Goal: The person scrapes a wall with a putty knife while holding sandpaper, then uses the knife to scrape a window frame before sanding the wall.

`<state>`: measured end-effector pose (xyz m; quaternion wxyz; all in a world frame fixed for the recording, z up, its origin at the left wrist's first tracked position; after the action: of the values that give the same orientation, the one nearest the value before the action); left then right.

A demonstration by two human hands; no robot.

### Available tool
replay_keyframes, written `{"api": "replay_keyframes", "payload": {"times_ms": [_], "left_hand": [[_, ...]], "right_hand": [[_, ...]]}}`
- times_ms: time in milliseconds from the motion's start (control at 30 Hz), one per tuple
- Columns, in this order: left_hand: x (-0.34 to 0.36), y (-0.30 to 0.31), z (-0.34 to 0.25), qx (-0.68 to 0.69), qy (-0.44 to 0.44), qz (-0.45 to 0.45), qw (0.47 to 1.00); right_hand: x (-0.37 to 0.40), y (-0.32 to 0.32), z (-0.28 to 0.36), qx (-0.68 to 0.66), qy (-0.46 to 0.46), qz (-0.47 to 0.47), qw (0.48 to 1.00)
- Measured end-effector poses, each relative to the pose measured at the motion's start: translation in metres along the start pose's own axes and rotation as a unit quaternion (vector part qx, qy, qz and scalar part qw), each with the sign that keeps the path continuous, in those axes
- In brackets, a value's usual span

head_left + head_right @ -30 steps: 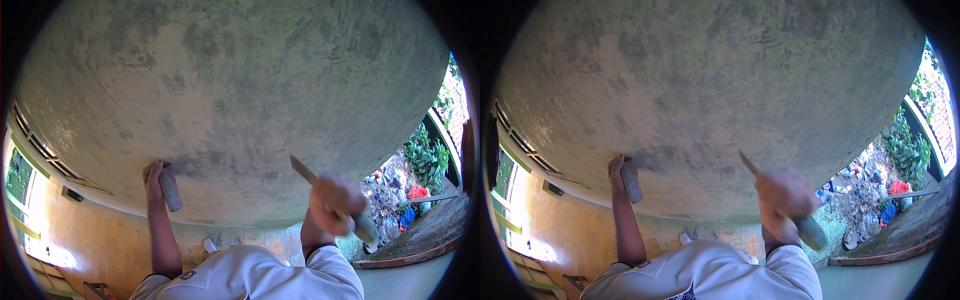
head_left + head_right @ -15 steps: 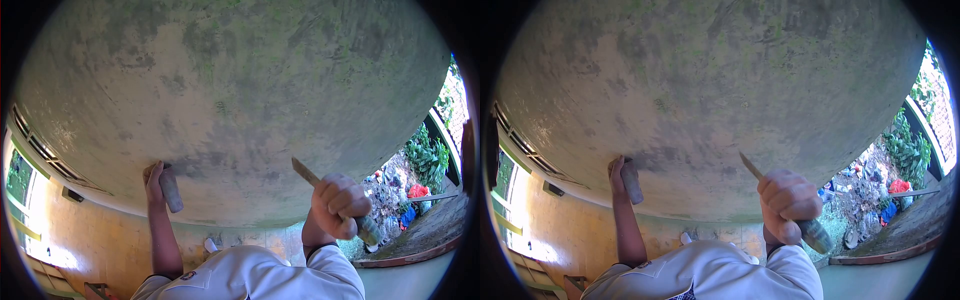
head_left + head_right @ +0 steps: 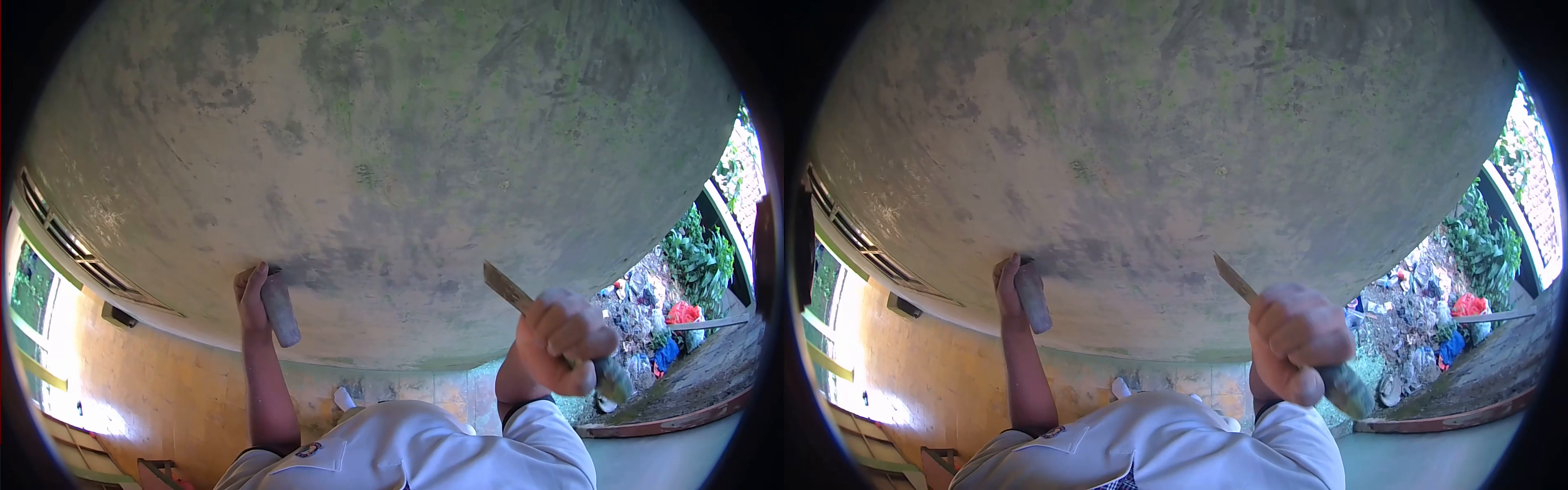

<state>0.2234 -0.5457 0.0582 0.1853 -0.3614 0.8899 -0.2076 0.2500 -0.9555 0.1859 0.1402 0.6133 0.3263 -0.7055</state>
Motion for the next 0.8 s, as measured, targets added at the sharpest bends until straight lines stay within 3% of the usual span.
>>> {"api": "replay_keyframes", "payload": {"times_ms": [67,167,333,433,533,700,800], "left_hand": [[-0.004,0.006,0.003,0.009,0.003,0.016,1.000],[-0.002,0.002,0.003,0.014,0.001,0.035,0.999],[-0.007,0.013,0.009,0.013,0.005,0.015,1.000],[-0.011,0.013,0.011,0.027,0.004,0.066,0.997],[-0.007,0.003,0.005,0.011,0.006,0.068,0.998],[-0.005,0.008,0.006,0.008,0.008,0.042,0.999],[-0.002,0.000,0.002,0.006,0.002,0.038,0.999]], "right_hand": [[-0.001,-0.002,-0.005,0.008,0.005,0.011,1.000],[-0.001,0.006,-0.030,0.023,-0.070,-0.033,0.997],[-0.004,-0.001,-0.004,0.014,0.000,0.013,1.000],[-0.002,0.003,-0.032,0.033,-0.076,-0.019,0.996],[0.000,0.000,-0.004,0.016,-0.002,-0.007,1.000],[-0.004,0.002,-0.022,0.061,-0.056,-0.014,0.996],[-0.002,0.003,-0.003,0.032,-0.009,-0.009,0.999]]}}
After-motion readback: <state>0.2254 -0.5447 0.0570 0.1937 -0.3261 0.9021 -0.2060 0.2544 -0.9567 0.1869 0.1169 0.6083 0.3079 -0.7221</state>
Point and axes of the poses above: each hand's wrist, its own x-axis away from the middle knuckle, its own y-axis out of the back of the hand, z = x × y, the point moved 8 cm from there along -x, towards the middle knuckle, and after that the axes turned 8 degrees about x, right-handed, at the moved point
